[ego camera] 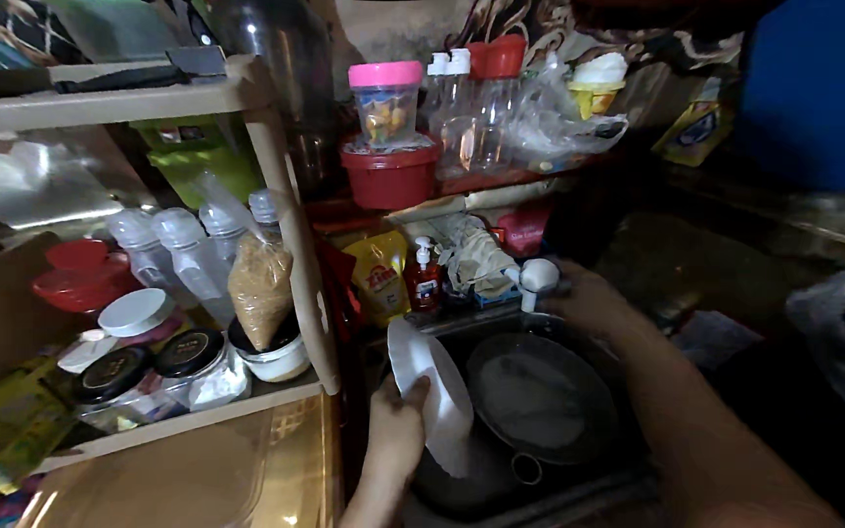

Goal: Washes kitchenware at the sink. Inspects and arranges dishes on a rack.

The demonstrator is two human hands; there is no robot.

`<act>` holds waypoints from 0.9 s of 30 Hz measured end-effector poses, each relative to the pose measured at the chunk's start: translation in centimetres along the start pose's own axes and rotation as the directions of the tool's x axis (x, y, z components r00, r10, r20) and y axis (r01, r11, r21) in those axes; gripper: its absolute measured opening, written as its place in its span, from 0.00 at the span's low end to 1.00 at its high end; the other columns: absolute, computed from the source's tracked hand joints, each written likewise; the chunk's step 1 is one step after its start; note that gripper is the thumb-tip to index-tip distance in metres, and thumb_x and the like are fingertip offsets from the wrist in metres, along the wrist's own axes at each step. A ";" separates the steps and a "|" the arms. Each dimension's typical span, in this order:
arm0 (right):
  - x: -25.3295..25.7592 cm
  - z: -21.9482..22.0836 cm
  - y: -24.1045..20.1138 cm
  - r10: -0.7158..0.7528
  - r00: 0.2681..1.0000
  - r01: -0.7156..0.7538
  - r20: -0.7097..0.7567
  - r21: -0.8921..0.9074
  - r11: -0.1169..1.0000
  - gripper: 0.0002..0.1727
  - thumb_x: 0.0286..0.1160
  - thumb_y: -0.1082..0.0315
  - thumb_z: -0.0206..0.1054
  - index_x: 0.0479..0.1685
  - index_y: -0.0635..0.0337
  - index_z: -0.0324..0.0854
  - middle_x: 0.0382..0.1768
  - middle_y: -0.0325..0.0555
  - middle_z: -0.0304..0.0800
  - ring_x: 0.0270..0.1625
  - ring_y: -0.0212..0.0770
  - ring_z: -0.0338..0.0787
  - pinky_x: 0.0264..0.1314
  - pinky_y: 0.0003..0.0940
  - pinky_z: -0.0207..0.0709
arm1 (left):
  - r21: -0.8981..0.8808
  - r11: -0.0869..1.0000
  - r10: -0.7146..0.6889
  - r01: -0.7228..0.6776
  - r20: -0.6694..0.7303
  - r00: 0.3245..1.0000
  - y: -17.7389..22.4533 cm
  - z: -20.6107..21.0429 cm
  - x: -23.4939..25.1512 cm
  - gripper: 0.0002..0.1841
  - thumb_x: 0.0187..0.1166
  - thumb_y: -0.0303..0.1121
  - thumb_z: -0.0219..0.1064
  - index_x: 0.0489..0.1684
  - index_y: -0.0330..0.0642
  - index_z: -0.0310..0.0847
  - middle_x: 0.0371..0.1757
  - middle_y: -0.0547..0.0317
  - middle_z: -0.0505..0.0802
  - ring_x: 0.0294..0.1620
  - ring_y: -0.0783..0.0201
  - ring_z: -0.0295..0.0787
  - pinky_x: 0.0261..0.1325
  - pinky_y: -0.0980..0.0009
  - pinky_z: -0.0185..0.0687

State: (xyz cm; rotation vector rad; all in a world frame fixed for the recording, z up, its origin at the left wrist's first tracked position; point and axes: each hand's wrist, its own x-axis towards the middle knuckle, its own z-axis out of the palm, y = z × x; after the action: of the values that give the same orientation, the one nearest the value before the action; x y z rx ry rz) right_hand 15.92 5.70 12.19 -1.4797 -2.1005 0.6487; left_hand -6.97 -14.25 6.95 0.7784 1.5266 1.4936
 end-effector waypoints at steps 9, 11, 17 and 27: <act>-0.5 -3.2 -7.5 0.107 0.993 -0.116 -0.047 -0.452 0.885 0.39 0.80 0.38 0.66 0.47 0.78 0.82 0.48 0.79 0.86 0.56 0.78 0.87 0.53 0.78 0.75 | 0.027 1.000 0.007 -0.007 0.001 1.000 1.5 -0.8 -1.6 0.11 0.87 0.33 0.64 0.56 0.35 0.85 0.39 0.53 0.95 0.38 0.65 0.94 0.45 0.68 0.91; -0.7 -3.7 -7.9 0.051 0.993 -0.093 -0.109 -0.425 0.900 0.37 0.77 0.39 0.70 0.50 0.75 0.82 0.48 0.77 0.86 0.57 0.78 0.87 0.53 0.79 0.75 | 0.008 0.999 0.035 -0.035 0.009 0.999 1.4 -1.3 -1.7 0.11 0.87 0.32 0.63 0.56 0.36 0.86 0.39 0.53 0.95 0.38 0.65 0.94 0.45 0.67 0.92; -0.2 -3.1 -7.3 -0.071 0.995 0.099 0.075 -0.493 0.864 0.15 0.77 0.64 0.73 0.56 0.64 0.86 0.52 0.69 0.89 0.61 0.73 0.87 0.60 0.77 0.76 | -0.005 0.995 0.102 -0.102 0.012 0.995 1.8 -1.9 -2.2 0.10 0.87 0.31 0.63 0.53 0.35 0.87 0.38 0.55 0.96 0.37 0.66 0.94 0.44 0.68 0.93; -1.0 -2.1 -7.5 -0.031 1.000 0.026 -0.002 -0.482 0.876 0.23 0.73 0.64 0.76 0.65 0.66 0.82 0.57 0.71 0.87 0.64 0.73 0.86 0.62 0.77 0.75 | -0.049 0.992 0.114 -0.113 0.004 0.994 2.3 -1.8 -3.2 0.10 0.87 0.27 0.60 0.47 0.32 0.87 0.33 0.55 0.95 0.32 0.68 0.94 0.39 0.72 0.93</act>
State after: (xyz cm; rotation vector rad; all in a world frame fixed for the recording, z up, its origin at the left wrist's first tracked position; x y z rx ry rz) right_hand 12.16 2.69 18.43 -1.6908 -2.3841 0.0952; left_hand -7.43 -17.70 9.57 0.8527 1.4569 1.6036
